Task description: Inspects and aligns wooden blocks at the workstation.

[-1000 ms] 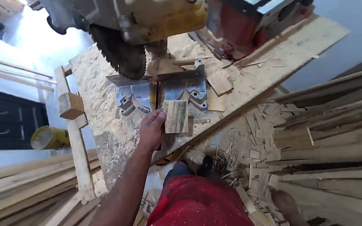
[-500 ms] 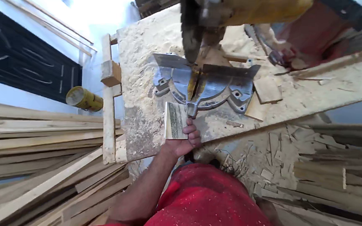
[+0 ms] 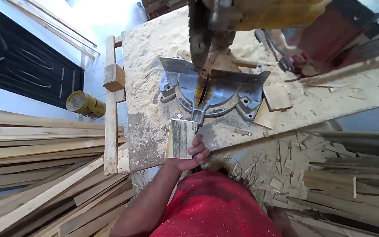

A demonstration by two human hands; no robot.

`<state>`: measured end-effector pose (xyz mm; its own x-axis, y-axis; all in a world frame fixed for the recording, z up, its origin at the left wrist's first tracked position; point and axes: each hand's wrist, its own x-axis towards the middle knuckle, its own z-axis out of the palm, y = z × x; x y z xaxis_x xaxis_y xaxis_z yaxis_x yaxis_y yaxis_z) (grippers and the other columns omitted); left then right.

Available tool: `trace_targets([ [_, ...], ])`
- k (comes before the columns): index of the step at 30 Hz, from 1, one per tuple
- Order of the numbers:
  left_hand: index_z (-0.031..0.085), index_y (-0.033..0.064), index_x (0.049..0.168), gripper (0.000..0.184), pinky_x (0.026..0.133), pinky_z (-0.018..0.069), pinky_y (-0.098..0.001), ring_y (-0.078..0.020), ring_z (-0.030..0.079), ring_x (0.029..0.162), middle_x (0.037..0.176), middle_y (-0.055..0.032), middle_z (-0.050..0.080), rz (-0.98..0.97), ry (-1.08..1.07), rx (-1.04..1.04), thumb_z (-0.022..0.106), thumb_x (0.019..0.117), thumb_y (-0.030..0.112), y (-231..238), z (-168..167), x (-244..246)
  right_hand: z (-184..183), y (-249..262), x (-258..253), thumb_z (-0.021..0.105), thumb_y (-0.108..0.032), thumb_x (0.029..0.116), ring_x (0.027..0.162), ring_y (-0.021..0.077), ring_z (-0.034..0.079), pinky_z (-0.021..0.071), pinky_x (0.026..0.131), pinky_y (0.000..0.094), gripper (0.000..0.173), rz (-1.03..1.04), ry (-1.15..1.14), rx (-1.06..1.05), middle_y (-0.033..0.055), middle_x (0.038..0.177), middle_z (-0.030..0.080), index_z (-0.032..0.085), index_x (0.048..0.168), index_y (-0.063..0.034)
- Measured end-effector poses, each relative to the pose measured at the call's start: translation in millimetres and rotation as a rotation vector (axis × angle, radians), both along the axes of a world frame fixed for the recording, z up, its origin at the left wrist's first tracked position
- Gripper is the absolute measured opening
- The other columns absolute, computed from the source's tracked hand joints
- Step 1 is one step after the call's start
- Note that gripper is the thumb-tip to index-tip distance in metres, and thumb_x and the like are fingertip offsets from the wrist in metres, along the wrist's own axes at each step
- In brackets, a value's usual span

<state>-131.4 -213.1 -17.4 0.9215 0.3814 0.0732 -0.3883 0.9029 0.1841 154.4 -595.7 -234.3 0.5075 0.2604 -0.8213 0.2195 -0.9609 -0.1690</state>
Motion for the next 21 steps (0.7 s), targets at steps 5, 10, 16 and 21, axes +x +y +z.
trace_targets([
  [5,0.060,0.0181,0.086,0.037,0.066,0.0511,-0.0327,-0.0158,0.060,0.068,0.070,0.0027,0.056,-0.014,-0.012,-0.009,0.059,0.0978,0.053,-0.4,2.8,4.6,-8.2,-1.8,-2.5,0.052,-0.049,0.1049,0.095,0.0389,0.068,0.0519,0.087,0.0603,0.055,-0.023,0.020,0.020,0.0240,0.096,0.071,0.071,0.101,0.0023],
  [10,0.063,0.0175,0.089,0.033,0.068,0.0515,-0.0329,-0.0158,0.061,0.070,0.072,0.0023,0.059,-0.034,-0.034,0.020,0.060,0.0975,0.049,-1.6,0.0,5.6,-12.2,-19.2,0.3,0.053,-0.049,0.1047,0.090,0.0383,0.068,0.0525,0.083,0.0603,0.054,-0.048,0.019,0.017,0.0233,0.092,0.070,0.070,0.097,0.0024],
  [16,0.062,0.0161,0.093,0.031,0.064,0.0511,-0.0300,-0.0145,0.060,0.068,0.075,0.0012,0.058,-0.084,0.049,0.025,0.061,0.0983,0.046,-3.7,-1.8,1.8,8.2,-10.3,5.3,0.057,-0.048,0.1025,0.094,0.0393,0.068,0.0525,0.086,0.0624,0.051,-0.146,-0.045,0.073,0.0235,0.098,0.070,0.070,0.105,0.0013],
  [21,0.061,0.0167,0.120,0.048,0.063,0.0521,-0.0269,-0.0102,0.058,0.069,0.083,0.0022,0.058,-0.198,0.246,0.183,0.057,0.0964,0.059,-3.0,-8.1,-3.8,96.9,59.4,13.1,0.058,-0.030,0.1057,0.083,0.0250,0.069,0.0596,0.073,0.0447,0.037,-0.817,0.091,0.633,0.0172,0.100,0.068,0.057,0.124,0.0027],
])
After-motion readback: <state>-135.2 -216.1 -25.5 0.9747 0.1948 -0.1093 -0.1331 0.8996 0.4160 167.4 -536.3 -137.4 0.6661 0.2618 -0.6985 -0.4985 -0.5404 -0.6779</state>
